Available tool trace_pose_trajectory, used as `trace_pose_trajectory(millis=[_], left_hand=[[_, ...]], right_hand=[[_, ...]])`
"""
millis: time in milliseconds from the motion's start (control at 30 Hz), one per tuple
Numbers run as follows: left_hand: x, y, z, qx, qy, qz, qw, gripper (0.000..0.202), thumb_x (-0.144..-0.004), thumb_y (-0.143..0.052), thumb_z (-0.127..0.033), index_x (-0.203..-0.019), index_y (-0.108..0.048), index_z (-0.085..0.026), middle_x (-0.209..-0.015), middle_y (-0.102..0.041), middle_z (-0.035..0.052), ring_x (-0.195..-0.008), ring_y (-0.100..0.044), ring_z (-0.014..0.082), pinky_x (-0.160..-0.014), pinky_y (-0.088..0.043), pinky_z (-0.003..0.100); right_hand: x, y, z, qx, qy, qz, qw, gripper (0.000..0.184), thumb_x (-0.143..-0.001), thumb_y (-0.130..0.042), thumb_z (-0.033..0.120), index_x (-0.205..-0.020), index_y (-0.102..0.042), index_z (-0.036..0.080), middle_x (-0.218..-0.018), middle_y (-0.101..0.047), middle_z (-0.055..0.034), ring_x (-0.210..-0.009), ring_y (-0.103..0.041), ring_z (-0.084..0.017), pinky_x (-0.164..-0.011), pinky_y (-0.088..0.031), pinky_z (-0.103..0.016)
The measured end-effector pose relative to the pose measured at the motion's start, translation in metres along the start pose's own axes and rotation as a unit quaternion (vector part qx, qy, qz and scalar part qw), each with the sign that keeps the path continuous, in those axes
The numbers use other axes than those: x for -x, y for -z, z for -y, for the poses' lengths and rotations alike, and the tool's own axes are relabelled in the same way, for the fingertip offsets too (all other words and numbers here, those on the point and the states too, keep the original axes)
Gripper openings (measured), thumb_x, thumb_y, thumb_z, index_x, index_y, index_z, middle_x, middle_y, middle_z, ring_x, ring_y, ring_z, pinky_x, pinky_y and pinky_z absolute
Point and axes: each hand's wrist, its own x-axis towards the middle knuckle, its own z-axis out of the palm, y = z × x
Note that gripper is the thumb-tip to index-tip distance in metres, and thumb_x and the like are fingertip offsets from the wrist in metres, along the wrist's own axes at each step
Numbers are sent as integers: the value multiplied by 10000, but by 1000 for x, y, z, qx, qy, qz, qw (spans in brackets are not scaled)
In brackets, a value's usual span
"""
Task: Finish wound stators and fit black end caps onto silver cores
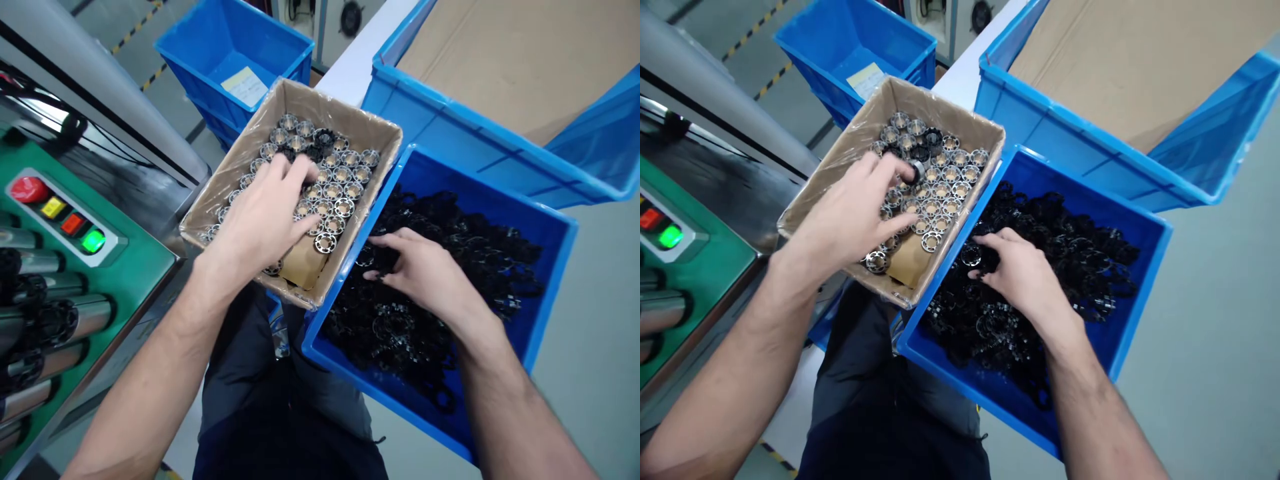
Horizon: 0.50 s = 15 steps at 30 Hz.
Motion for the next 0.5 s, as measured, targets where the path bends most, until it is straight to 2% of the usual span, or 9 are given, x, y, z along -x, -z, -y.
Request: trace_pose_trajectory(millis=[100,133,200,333,433,500], left_hand=[[17,11,12,-144,57,108,982,204,-911,-850,-233,-1094,-760,-245,-1054,-740,72,-1029,-730,330,-998,-601,458],[22,12,13,-180,81,143,970,197,-896,-824,-199,-1079,-773,-252,-1008,-759,58,-975,-737,312,-925,-589,419],[27,11,12,-228,109,199,947,286,-879,-782,-153,-1139,-818,-269,-1025,-810,45,-986,-766,305,-843,-554,384],[23,9,6,-270,105,248,925,382,-916,-759,-151,-1248,-881,-299,-1183,-871,33,-1125,-813,315,-883,-560,395],[19,10,3,-291,106,259,915,343,-980,-765,-168,-1269,-904,-288,-1163,-885,50,-1154,-828,347,-950,-578,424],[22,13,3,-294,100,259,914,325,-1021,-757,-176,-1290,-907,-281,-1109,-884,59,-1131,-834,356,-971,-586,443]], right_hand=[[-2,-12,13,125,-10,56,991,422,-905,-963,202,-1313,-869,251,-1210,-848,-75,-879,-835,-261,-635,-483,-338],[-3,-15,17,138,-7,60,989,412,-910,-945,190,-1307,-855,252,-1211,-850,-74,-913,-845,-276,-632,-478,-339],[-2,-17,17,123,2,57,991,422,-905,-914,149,-1302,-827,262,-1201,-854,-57,-897,-848,-260,-644,-499,-337],[-3,-13,5,21,13,54,998,440,-928,-829,90,-1324,-781,276,-1115,-870,-23,-887,-855,-240,-793,-623,-354],[-5,-13,1,-52,11,58,997,446,-920,-821,99,-1328,-730,255,-1203,-876,-57,-909,-859,-247,-869,-667,-387],[-8,-16,2,-109,-7,68,992,390,-924,-841,169,-1272,-682,245,-1253,-868,-82,-849,-848,-240,-840,-680,-398]])
